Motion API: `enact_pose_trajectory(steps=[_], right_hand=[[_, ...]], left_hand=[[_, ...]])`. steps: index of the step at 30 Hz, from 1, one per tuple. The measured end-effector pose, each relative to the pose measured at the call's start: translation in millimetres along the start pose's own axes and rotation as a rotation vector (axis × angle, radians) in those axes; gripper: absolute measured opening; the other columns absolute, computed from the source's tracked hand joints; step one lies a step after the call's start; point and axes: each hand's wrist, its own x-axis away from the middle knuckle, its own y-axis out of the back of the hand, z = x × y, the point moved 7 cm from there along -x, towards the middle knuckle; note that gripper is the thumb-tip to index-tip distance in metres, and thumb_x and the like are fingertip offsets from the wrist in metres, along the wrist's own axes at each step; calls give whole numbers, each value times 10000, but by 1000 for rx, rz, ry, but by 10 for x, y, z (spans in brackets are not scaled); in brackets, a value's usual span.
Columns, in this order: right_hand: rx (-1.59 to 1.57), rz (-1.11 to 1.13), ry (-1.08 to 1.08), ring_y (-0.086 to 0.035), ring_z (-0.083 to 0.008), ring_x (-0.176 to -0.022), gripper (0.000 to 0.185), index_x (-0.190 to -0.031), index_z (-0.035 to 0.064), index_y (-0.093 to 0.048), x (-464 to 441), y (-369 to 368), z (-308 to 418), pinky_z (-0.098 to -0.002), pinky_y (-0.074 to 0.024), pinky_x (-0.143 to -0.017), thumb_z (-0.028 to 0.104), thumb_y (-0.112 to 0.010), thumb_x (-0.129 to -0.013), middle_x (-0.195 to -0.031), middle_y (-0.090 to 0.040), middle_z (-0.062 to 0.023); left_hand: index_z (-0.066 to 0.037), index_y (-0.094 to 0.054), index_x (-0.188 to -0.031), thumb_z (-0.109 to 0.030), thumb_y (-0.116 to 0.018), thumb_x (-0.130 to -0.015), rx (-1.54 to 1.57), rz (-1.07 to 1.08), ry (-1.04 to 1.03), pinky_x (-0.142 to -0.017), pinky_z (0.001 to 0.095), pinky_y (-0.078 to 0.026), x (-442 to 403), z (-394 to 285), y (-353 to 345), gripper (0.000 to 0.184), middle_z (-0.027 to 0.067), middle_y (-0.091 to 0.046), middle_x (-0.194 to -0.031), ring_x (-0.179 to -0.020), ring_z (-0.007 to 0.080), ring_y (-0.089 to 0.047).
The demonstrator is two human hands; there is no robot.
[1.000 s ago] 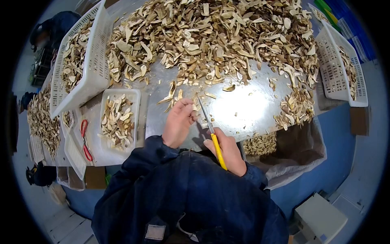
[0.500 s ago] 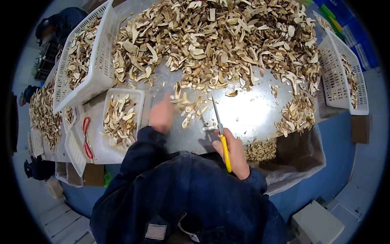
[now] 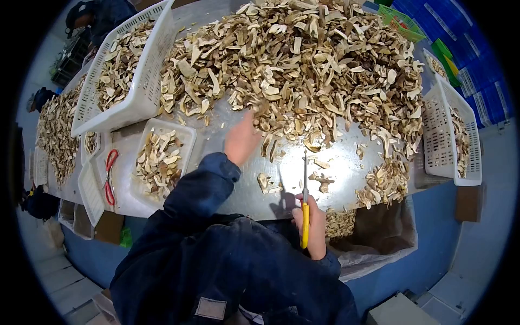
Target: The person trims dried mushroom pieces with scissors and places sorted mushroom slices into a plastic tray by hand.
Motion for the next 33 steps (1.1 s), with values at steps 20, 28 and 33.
enact_pose_trajectory(steps=[20, 28, 33], right_hand=[[274, 180, 136, -530, -256, -553, 387, -1150, 35, -535, -107, -334, 256, -337, -420, -566, 241, -671, -852, -626, -520, -133], [348, 201, 129, -594, -367, -626, 383, -1108, 30, -520, -95, -380, 334, -383, -444, -575, 257, -685, -847, -691, -583, -171], [353, 202, 137, -601, -370, -629, 387, -1103, 31, -515, -97, -389, 279, -385, -445, -572, 267, -687, -848, -694, -589, -172]], left_hand=[[-64, -513, -1094, -193, -520, -953, 1369, 676, 264, -543, 193, -303, 752, 370, -120, 191, -15, -487, -831, -693, 46, -408], [-56, -496, -1176, -197, -497, -954, 1465, 649, 272, -681, 222, -418, 900, 111, 101, 263, 63, -572, -1137, -944, 113, -541], [-48, -513, -1162, -218, -436, -996, 1584, 679, 324, -715, 227, -439, 920, 210, 70, 250, 73, -565, -1168, -936, 122, -550]])
